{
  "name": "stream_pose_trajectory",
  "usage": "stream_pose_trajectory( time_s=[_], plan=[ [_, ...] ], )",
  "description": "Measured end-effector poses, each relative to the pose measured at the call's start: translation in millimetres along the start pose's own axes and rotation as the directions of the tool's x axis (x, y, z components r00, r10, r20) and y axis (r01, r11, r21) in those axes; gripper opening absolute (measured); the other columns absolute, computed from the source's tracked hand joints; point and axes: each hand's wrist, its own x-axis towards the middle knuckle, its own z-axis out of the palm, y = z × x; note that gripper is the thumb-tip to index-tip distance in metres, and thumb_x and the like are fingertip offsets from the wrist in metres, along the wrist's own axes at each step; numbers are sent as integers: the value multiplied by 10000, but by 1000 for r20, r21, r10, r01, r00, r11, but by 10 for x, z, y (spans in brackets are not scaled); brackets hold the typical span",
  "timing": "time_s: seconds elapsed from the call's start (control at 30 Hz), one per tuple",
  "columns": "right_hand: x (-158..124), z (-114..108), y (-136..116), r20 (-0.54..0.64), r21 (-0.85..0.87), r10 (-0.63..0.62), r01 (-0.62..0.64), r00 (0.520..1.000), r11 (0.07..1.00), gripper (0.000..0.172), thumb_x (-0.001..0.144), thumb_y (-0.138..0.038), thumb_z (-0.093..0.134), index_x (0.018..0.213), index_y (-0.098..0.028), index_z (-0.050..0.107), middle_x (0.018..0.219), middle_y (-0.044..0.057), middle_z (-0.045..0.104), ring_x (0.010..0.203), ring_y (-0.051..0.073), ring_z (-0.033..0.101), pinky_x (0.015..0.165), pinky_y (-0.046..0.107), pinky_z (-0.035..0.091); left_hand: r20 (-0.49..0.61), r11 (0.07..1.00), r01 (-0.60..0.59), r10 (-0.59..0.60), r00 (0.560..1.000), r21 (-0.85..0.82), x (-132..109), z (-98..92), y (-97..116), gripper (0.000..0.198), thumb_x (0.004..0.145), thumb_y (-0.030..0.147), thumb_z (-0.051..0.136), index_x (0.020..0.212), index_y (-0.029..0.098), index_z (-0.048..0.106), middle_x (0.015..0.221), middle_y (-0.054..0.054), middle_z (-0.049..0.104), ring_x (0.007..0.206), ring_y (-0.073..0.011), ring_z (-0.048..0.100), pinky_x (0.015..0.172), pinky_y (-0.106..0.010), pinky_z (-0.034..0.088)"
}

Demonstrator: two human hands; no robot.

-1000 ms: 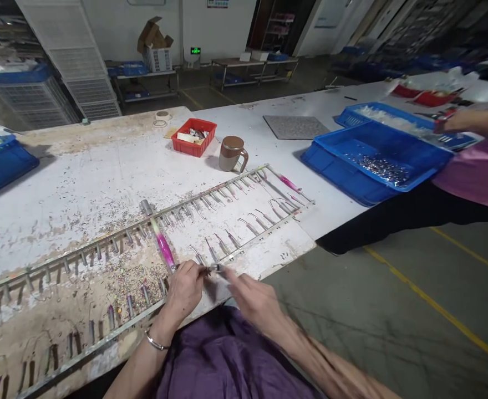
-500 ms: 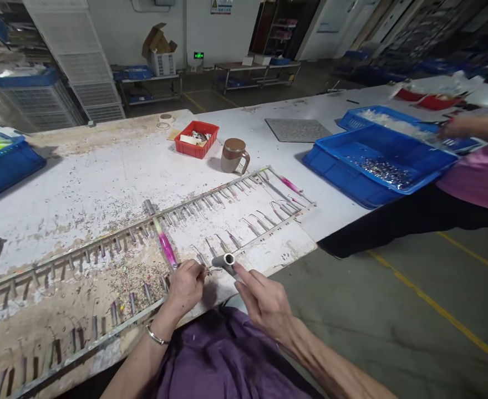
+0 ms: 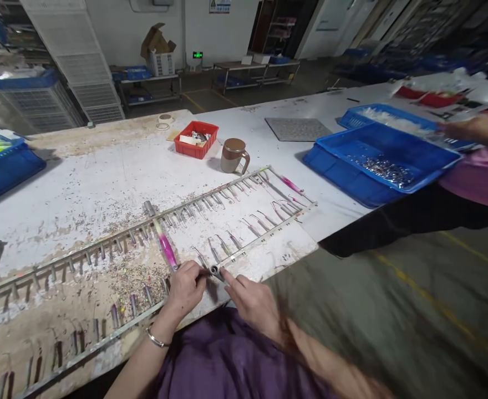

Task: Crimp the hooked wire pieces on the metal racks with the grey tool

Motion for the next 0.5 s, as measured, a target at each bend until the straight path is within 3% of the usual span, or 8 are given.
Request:
stream_pose_trajectory(
  time_s=[0.07,0.23,0.33,0.4,0.5],
  plan=[
    [42,-43,-1,-7,-15,-11,11,1000,1000,437,1084,-224,524,1513,-203,606,709,-1,644,546,149,574,482,245,429,-21,1000,-21,21,1000,-12,-2,13,-9,163,915,97,566,830,196,663,822,-42,692,827,-200,676,763,-330,539],
    [91,-137,-47,-160,22,-20,24,987,999,590,1064,-152,528,1644,-189,425,776,9,646,620,166,602,568,264,481,-49,1000,8,-9,999,-12,-3,34,-26,177,903,94,572,782,205,637,794,-29,688,791,-190,672,750,-318,539],
    [93,-99,-58,-89,-24,-82,80,993,997,463,1097,-200,491,1556,-182,551,702,0,622,548,152,568,483,252,423,-35,1000,-21,21,999,-6,-1,27,-35,163,911,119,566,829,212,672,806,-29,690,806,-192,678,758,-314,547],
    [86,-93,-43,-16,-31,-59,59,998,998,412,1108,-235,485,1497,-192,613,695,7,632,544,155,578,476,256,435,-14,1000,-11,11,1000,-9,-1,22,-37,170,911,125,560,866,218,695,835,-35,706,840,-200,695,774,-321,556],
    [67,-122,-17,-79,20,23,-22,997,1000,452,1105,-247,478,1547,-204,561,780,45,683,628,194,640,557,294,532,-8,1000,26,-26,1000,8,-5,24,-35,178,943,151,550,871,223,697,849,-40,713,852,-210,698,779,-339,556]
  ],
)
